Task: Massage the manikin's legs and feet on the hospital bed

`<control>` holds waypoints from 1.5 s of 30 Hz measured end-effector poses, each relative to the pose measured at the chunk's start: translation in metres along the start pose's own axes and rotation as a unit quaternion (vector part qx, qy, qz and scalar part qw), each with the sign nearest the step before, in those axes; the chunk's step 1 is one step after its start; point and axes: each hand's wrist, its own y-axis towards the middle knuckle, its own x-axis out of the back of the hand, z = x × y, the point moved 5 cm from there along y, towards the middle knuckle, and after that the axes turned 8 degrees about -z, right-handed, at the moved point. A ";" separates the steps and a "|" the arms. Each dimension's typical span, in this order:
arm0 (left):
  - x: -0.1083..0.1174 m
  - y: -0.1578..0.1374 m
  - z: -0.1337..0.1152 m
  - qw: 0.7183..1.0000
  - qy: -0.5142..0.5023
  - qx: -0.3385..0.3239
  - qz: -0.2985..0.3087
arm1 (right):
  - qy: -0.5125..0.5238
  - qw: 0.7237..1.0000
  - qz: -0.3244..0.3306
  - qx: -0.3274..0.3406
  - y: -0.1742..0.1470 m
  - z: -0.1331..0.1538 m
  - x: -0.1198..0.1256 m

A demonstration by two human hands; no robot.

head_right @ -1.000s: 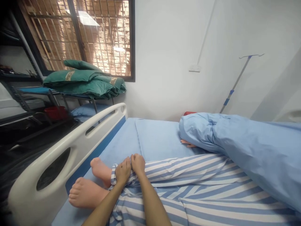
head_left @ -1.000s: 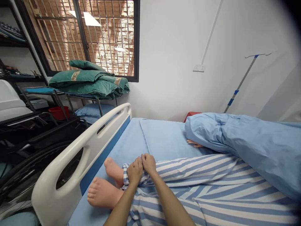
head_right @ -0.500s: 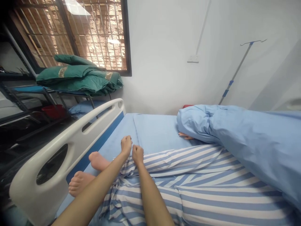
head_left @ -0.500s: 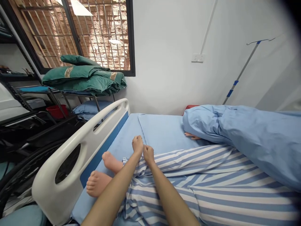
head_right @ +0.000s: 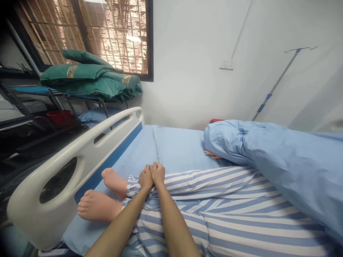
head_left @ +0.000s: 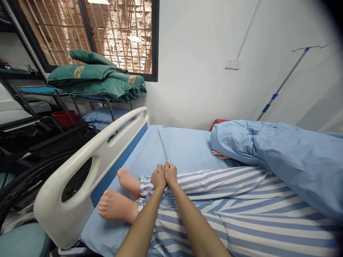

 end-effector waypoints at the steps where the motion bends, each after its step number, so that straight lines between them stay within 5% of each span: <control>1: 0.001 0.000 0.000 1.000 0.004 -0.005 0.000 | -0.007 1.000 0.012 0.006 0.000 0.002 0.000; 11: 0.006 -0.006 -0.007 0.998 0.042 -0.042 -0.012 | -0.023 0.997 0.052 0.058 0.049 0.029 0.028; 16: 0.002 -0.006 -0.008 0.998 0.048 -0.027 -0.017 | -0.043 0.997 0.040 0.051 0.043 0.006 0.040; 21: -0.002 -0.021 -0.015 0.996 0.032 -0.079 -0.003 | -0.044 0.998 0.024 0.030 0.026 -0.016 0.042; 30: 0.029 0.017 -0.041 0.983 -0.178 -0.044 0.019 | -0.023 1.000 0.002 0.017 0.030 -0.016 0.046; 35: 0.045 0.033 -0.082 0.924 -0.382 -0.011 0.006 | -0.016 1.000 -0.013 0.006 0.033 -0.021 0.047; 39: 0.036 0.028 -0.099 0.885 -0.465 0.026 -0.015 | -0.028 0.999 -0.034 -0.015 0.038 -0.026 0.047; 45: -0.012 -0.001 -0.066 0.969 -0.243 0.028 -0.013 | -0.037 0.997 -0.050 -0.047 0.038 -0.031 0.050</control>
